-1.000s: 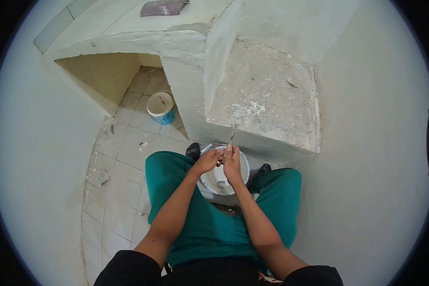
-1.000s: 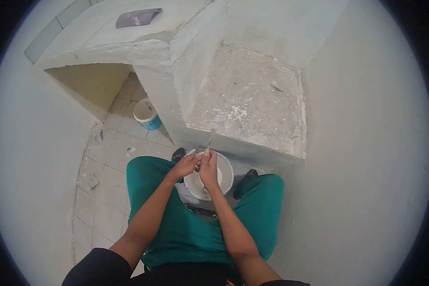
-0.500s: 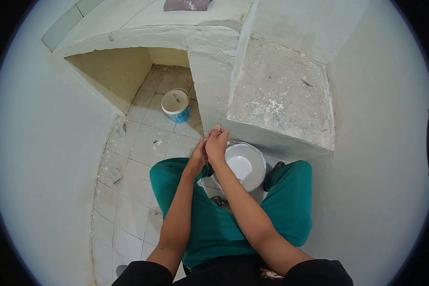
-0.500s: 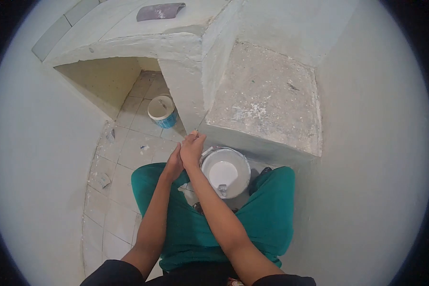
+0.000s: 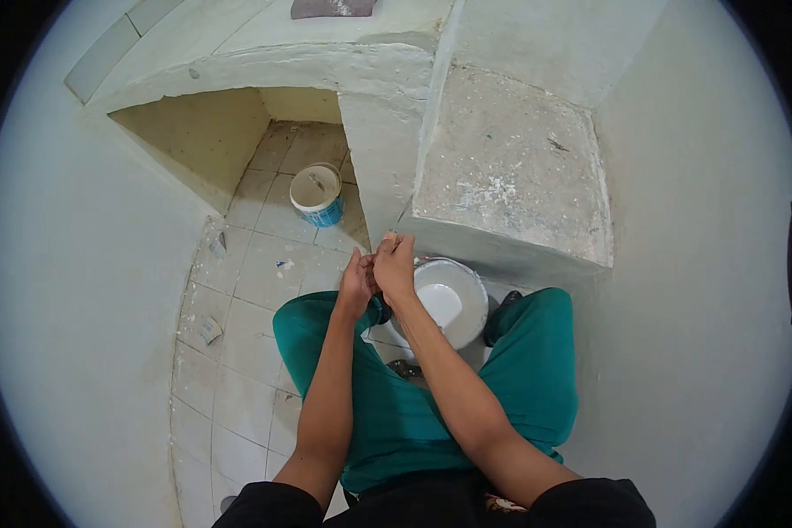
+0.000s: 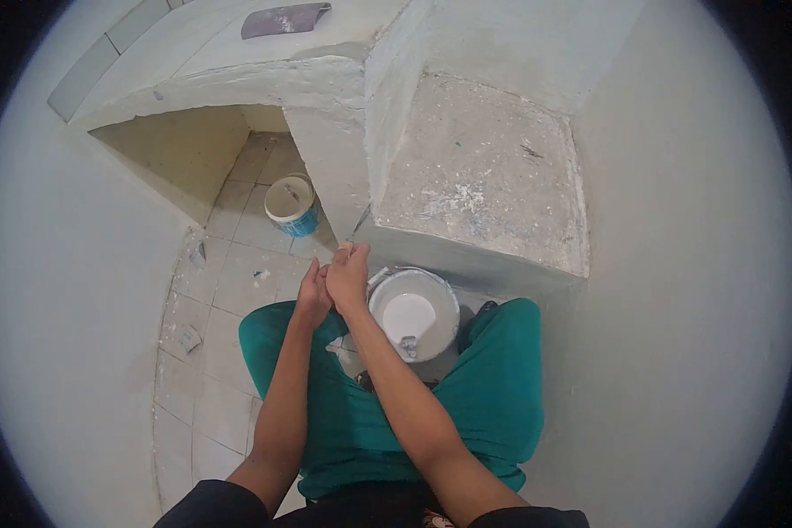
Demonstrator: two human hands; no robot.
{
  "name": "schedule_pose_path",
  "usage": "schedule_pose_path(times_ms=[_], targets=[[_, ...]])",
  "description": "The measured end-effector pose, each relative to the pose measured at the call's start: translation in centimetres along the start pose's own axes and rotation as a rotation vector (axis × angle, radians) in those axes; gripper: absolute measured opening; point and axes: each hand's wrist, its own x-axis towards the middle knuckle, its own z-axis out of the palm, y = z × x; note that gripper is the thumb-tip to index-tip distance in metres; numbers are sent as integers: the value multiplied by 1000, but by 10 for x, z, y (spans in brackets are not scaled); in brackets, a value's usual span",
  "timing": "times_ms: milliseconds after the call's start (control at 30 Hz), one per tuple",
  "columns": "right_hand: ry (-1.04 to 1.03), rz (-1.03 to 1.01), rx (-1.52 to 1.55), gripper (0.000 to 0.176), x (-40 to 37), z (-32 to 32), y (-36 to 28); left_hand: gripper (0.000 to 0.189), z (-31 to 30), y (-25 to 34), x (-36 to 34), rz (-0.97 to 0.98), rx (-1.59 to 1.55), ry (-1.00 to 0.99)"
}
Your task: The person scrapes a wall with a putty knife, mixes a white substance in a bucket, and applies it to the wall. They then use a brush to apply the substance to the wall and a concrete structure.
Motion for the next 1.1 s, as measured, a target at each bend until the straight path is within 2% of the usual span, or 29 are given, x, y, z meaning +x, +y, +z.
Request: schedule_pose_path(times_ms=[167,267,367,467,600,667,767,900,967,1100], targets=[[-41,29,-55,24,-5,-8,-1,62,-2,-9,9,18,48,24],[-103,-7,-135,23,-3,-4,26,61,4,-7,5,44,-25,-20],[35,-144,-95,22,-14,8,45,56,2,-5,0,41,-48,-59],[-65,-89,62,22,-30,-4,27,55,-7,-5,1,43,-29,-16],[-60,55,206,23,-25,-26,18,61,-2,-2,-6,-13,76,79],[-33,84,303,22,-21,-40,8,62,0,-1,-7,-25,123,57],[81,-71,76,24,7,-55,29,62,6,-1,-9,-30,177,49],[95,-71,-146,28,23,-70,45,62,8,-2,-8,-41,207,45],[153,-206,-281,26,27,-76,51,62,10,-3,-8,-43,227,53],[156,-313,-461,26,21,-83,38,63,8,-6,-8,-47,259,59]])
